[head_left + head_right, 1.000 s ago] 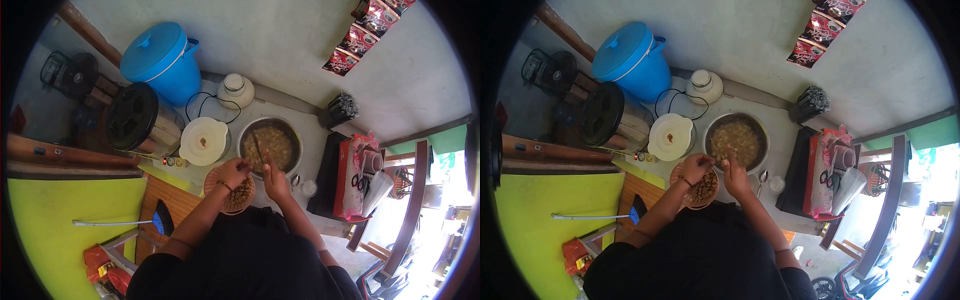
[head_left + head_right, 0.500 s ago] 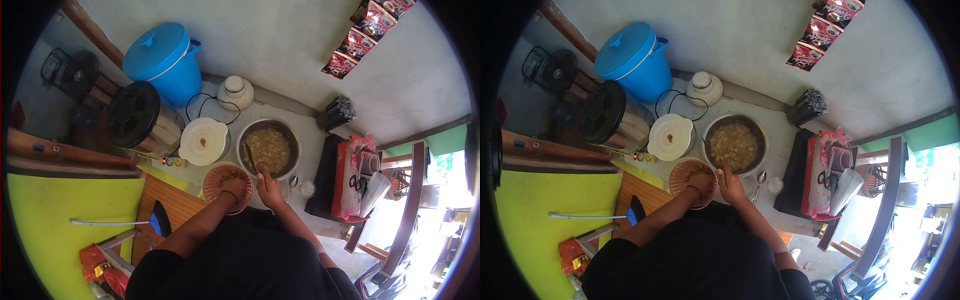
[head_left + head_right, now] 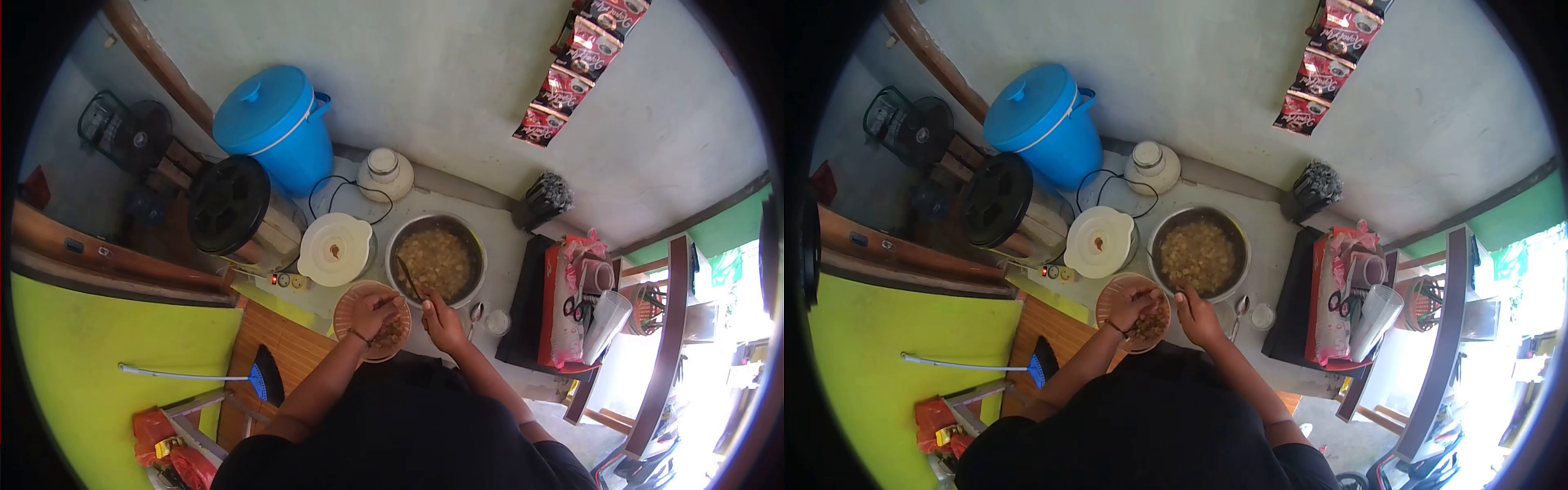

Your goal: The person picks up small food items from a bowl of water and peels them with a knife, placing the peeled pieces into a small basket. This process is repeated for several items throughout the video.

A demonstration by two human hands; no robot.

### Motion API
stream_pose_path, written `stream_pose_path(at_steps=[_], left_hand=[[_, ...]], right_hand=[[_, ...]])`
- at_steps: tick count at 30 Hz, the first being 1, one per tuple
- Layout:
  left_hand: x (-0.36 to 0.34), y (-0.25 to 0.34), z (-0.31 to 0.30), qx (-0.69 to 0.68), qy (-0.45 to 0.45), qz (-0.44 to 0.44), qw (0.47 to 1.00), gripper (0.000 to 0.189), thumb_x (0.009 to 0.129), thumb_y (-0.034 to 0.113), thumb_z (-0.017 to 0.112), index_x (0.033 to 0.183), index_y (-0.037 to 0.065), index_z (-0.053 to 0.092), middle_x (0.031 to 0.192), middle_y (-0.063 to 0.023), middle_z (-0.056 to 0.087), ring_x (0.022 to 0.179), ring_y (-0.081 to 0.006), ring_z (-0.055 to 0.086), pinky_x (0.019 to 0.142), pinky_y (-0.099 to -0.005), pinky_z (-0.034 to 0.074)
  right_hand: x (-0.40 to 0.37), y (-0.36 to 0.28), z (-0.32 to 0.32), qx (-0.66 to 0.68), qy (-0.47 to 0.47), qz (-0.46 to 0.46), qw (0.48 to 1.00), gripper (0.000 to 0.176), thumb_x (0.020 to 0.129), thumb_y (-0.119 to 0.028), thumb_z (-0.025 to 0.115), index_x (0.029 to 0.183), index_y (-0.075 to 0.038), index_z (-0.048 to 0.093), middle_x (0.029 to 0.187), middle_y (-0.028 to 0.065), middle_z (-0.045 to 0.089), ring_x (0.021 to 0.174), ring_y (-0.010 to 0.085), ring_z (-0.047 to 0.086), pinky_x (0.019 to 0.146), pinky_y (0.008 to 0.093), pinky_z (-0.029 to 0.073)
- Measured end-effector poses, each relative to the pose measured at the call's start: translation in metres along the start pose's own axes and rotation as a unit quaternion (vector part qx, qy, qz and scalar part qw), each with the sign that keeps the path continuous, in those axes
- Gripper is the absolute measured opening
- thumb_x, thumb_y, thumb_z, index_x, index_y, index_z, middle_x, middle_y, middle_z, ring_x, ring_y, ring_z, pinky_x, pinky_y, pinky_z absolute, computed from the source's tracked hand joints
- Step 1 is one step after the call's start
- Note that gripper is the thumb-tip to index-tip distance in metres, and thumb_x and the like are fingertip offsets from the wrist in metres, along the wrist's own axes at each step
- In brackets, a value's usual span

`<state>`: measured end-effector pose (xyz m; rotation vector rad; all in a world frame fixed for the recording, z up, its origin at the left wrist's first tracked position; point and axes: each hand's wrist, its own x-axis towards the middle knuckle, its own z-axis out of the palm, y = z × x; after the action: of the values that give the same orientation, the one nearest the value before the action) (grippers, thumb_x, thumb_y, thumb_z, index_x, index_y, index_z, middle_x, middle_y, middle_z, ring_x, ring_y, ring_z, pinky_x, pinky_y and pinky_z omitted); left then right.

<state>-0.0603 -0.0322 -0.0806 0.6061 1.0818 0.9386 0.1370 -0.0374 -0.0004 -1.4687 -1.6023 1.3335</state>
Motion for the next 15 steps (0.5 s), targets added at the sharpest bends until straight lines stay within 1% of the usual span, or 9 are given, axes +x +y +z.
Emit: stream_pose_path(at_steps=[3,6,9,12,15], left_hand=[[-0.008,0.023,0.036,-0.109,-0.008,0.032,0.993,0.027,0.086,0.007,0.065,0.109,-0.006,0.061,0.098,-0.0089,0.066,0.083,-0.0160,0.066,0.075,-0.0245,0.057],[-0.002,0.026,0.054,-0.064,0.025,0.044,0.997,0.028,0.085,0.006,0.066,0.109,-0.007,0.061,0.097,-0.0106,0.066,0.085,-0.0176,0.066,0.078,-0.0259,0.057],[-0.003,0.031,0.075,-0.076,0.051,0.058,0.994,0.028,0.084,0.008,0.068,0.106,-0.009,0.061,0.096,-0.0117,0.066,0.084,-0.0181,0.067,0.077,-0.0265,0.057],[-0.003,0.026,0.090,-0.048,0.087,0.078,0.992,0.026,0.084,0.009,0.069,0.103,-0.009,0.063,0.094,-0.0115,0.067,0.080,-0.0182,0.067,0.077,-0.0269,0.057],[0.003,0.015,0.093,-0.049,0.037,0.097,0.993,0.027,0.083,0.009,0.070,0.103,-0.008,0.064,0.094,-0.0106,0.067,0.081,-0.0169,0.066,0.077,-0.0262,0.056]], right_hand=[[0.005,0.001,-0.002,-0.013,0.025,-0.076,0.997,0.042,0.100,-0.034,0.036,0.131,-0.006,0.045,0.057,0.0047,0.049,0.053,0.0146,0.051,0.055,0.0294,0.042],[0.007,-0.006,-0.012,-0.045,0.028,-0.069,0.996,0.043,0.100,-0.035,0.034,0.132,-0.007,0.044,0.060,0.0079,0.052,0.056,0.0175,0.055,0.057,0.0310,0.044],[0.008,-0.004,-0.017,-0.048,0.046,-0.109,0.992,0.043,0.100,-0.034,0.034,0.130,-0.006,0.045,0.064,0.0145,0.056,0.060,0.0284,0.060,0.060,0.0356,0.046],[0.007,0.001,-0.019,-0.123,0.086,-0.089,0.985,0.040,0.100,-0.035,0.035,0.122,-0.005,0.049,0.070,0.0202,0.059,0.068,0.0397,0.061,0.063,0.0395,0.047],[0.015,0.019,-0.019,-0.134,0.106,-0.088,0.981,0.038,0.100,-0.035,0.034,0.118,-0.006,0.050,0.078,0.0236,0.062,0.076,0.0451,0.060,0.065,0.0491,0.046]])
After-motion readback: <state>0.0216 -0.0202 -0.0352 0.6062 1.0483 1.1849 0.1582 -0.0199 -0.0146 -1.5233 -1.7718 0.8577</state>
